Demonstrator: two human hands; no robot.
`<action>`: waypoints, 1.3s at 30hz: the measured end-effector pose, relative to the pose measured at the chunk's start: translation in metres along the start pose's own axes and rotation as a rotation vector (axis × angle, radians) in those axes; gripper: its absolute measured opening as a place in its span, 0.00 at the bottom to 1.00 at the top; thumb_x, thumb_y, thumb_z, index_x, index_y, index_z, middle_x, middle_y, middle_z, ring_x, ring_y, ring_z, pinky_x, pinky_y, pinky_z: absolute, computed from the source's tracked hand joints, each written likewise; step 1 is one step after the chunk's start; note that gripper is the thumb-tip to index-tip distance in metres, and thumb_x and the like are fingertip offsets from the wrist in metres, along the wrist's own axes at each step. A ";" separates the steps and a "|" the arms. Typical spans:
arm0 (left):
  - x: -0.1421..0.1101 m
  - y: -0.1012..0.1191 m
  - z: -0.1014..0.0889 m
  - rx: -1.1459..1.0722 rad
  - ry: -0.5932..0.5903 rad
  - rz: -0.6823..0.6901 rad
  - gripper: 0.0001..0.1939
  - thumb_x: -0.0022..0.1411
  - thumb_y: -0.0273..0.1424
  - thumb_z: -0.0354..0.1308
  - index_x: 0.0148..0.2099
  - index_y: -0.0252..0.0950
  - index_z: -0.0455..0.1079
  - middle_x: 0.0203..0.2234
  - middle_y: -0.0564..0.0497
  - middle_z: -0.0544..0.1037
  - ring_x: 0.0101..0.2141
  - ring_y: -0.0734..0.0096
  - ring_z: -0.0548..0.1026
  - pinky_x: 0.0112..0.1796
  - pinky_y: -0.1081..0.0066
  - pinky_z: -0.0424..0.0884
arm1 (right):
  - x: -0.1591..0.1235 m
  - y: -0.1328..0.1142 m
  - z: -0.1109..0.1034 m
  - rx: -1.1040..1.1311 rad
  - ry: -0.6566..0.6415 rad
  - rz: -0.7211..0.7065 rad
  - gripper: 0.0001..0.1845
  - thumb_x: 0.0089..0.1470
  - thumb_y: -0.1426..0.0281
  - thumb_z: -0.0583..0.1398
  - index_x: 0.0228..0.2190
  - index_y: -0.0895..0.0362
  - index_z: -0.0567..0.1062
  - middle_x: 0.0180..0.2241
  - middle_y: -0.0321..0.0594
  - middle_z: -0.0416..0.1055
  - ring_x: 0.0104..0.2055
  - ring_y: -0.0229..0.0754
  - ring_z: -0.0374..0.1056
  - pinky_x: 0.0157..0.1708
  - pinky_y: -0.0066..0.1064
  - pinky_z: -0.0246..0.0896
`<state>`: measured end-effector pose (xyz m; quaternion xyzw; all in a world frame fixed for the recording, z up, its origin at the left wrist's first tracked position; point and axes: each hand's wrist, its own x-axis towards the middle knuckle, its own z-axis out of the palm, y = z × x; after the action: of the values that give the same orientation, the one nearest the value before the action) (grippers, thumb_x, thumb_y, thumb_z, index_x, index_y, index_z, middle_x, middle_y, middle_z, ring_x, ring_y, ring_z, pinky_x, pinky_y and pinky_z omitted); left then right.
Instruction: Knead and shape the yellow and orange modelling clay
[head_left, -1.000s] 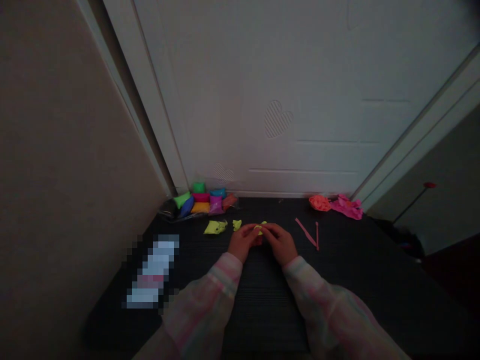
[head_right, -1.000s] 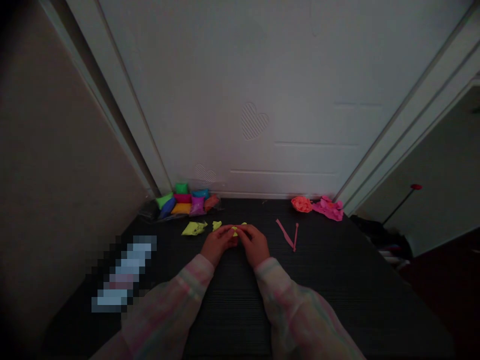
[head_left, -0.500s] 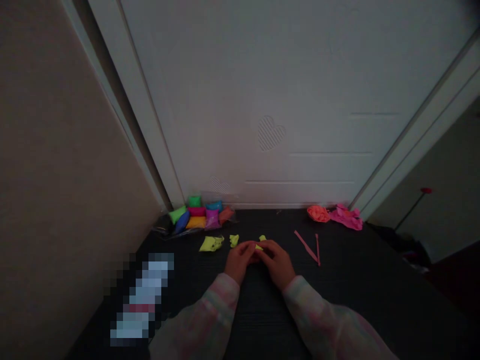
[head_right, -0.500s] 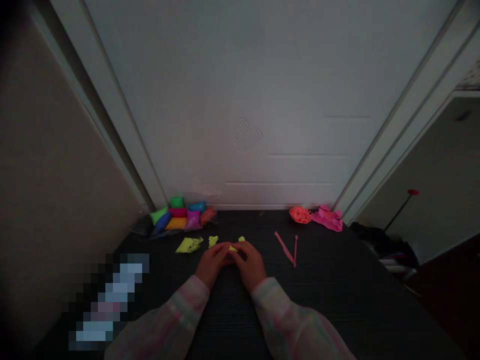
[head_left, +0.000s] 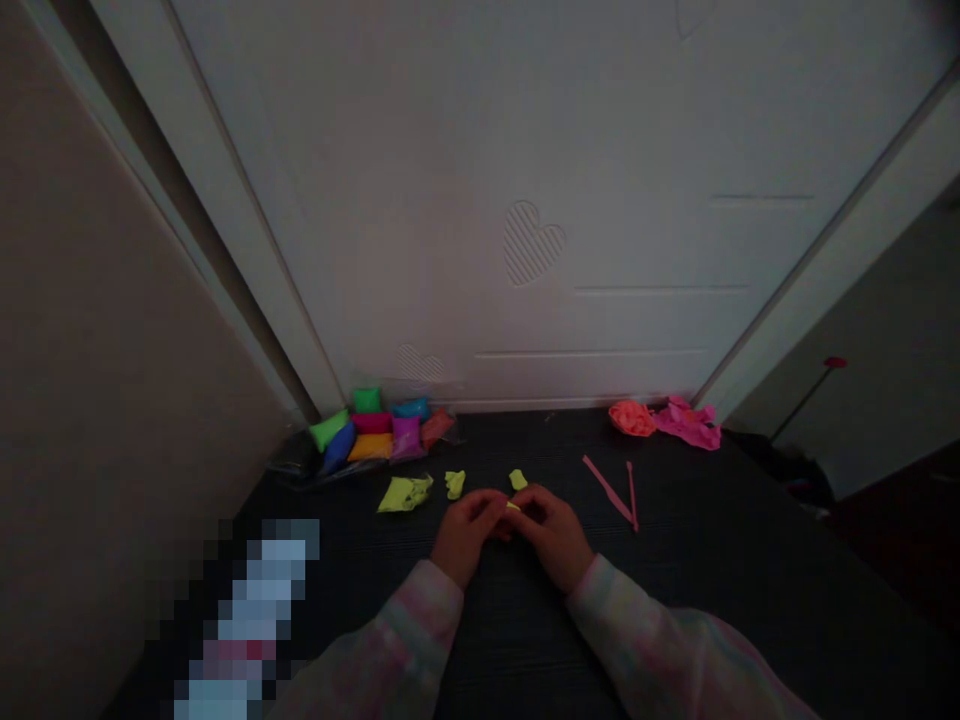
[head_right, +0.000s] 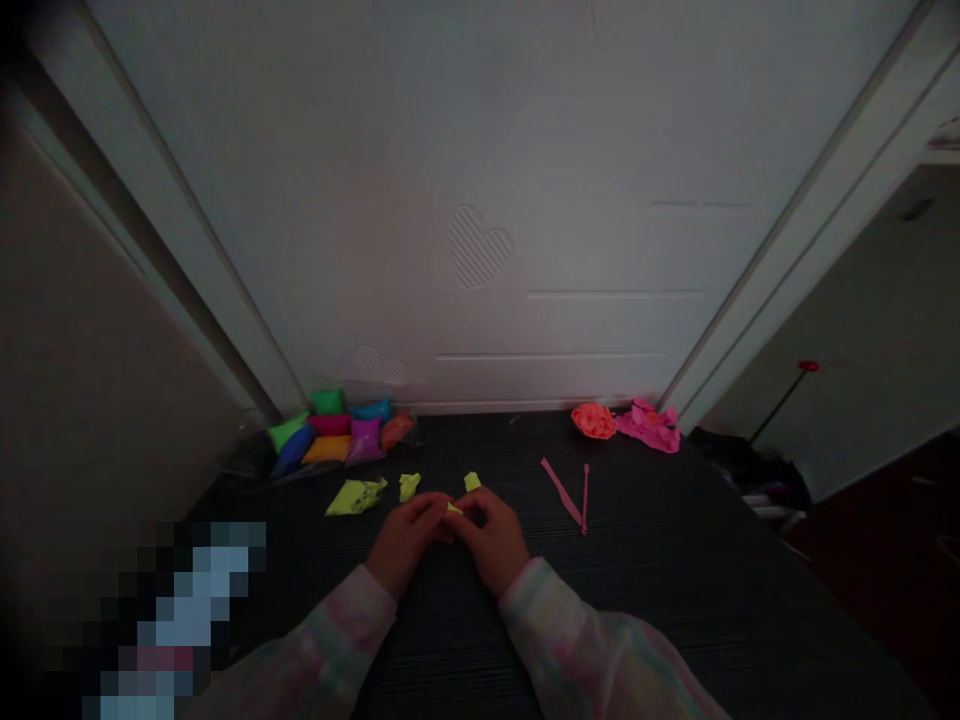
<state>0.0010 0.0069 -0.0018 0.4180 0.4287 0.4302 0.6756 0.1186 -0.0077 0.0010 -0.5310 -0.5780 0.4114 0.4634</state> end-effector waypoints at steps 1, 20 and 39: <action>0.000 0.000 -0.001 -0.011 -0.013 -0.020 0.12 0.43 0.34 0.55 0.29 0.30 0.64 0.19 0.53 0.69 0.19 0.80 0.66 0.23 0.76 0.63 | 0.000 0.001 0.000 0.010 -0.003 0.010 0.08 0.38 0.66 0.57 0.20 0.58 0.65 0.18 0.32 0.60 0.22 0.33 0.57 0.23 0.25 0.52; 0.003 0.000 -0.004 -0.116 -0.097 -0.042 0.10 0.43 0.32 0.55 0.27 0.31 0.60 0.17 0.55 0.68 0.17 0.80 0.66 0.21 0.75 0.61 | -0.003 0.002 0.001 0.081 0.075 -0.145 0.08 0.40 0.71 0.56 0.28 0.55 0.64 0.28 0.35 0.59 0.28 0.33 0.60 0.29 0.27 0.59; 0.003 0.001 -0.003 -0.107 -0.099 -0.052 0.11 0.43 0.33 0.55 0.28 0.32 0.60 0.17 0.55 0.67 0.18 0.79 0.66 0.22 0.75 0.62 | -0.003 0.000 -0.001 0.045 0.038 -0.202 0.09 0.40 0.74 0.55 0.30 0.55 0.65 0.29 0.36 0.59 0.30 0.34 0.60 0.31 0.28 0.58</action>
<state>-0.0013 0.0105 -0.0024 0.3908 0.3818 0.4135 0.7283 0.1197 -0.0109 0.0008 -0.4672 -0.6102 0.3653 0.5253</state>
